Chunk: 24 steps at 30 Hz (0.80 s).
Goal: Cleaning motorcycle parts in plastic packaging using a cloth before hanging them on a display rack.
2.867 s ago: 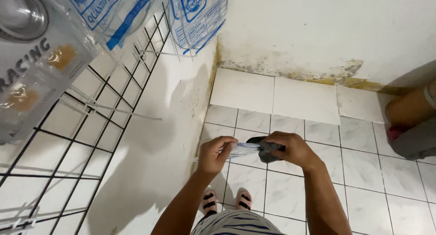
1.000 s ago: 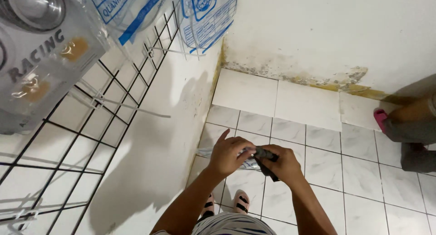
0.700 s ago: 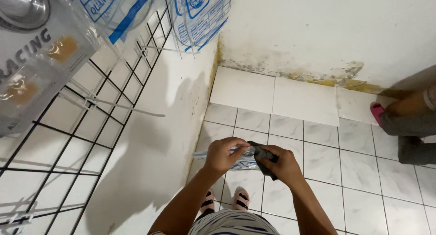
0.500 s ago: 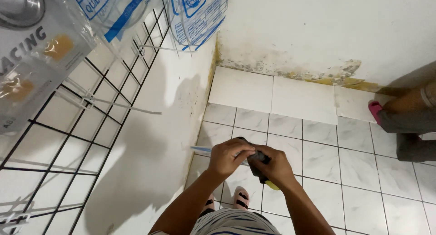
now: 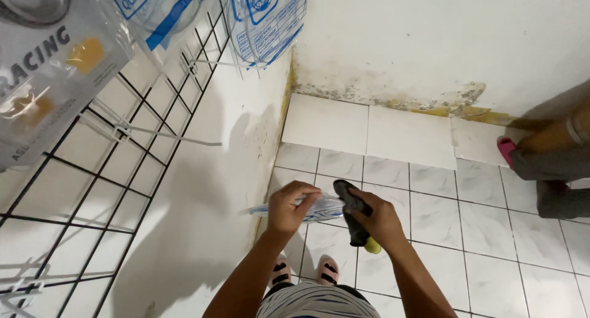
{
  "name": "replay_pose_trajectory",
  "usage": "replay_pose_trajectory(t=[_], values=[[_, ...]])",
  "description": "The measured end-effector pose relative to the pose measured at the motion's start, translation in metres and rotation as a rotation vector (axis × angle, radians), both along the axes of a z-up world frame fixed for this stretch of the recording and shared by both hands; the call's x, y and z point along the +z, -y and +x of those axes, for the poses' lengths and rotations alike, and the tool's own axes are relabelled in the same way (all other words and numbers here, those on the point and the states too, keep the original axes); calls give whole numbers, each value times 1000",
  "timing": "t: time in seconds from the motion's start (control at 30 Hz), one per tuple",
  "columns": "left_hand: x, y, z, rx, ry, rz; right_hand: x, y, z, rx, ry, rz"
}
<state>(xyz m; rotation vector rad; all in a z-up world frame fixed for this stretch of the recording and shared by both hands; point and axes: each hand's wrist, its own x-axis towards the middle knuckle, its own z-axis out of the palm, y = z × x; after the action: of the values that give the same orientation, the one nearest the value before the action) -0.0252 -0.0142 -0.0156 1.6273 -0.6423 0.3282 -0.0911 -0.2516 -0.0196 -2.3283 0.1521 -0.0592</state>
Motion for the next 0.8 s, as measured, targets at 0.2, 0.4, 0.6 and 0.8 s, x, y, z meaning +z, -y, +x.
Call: replay_pose_trajectory(t=[0.2, 0.4, 0.6, 0.8], values=[[-5, 20, -14, -66, -35, -42, 20, -36, 3, 114, 80, 43], [-19, -11, 8, 63, -41, -134, -43, 17, 16, -27, -5, -222], [-10, -20, 11, 114, -83, -128, -49, 27, 16, -81, -51, -275], [-7, 11, -12, -42, -110, -134, 10, -33, 13, 37, 37, -264]])
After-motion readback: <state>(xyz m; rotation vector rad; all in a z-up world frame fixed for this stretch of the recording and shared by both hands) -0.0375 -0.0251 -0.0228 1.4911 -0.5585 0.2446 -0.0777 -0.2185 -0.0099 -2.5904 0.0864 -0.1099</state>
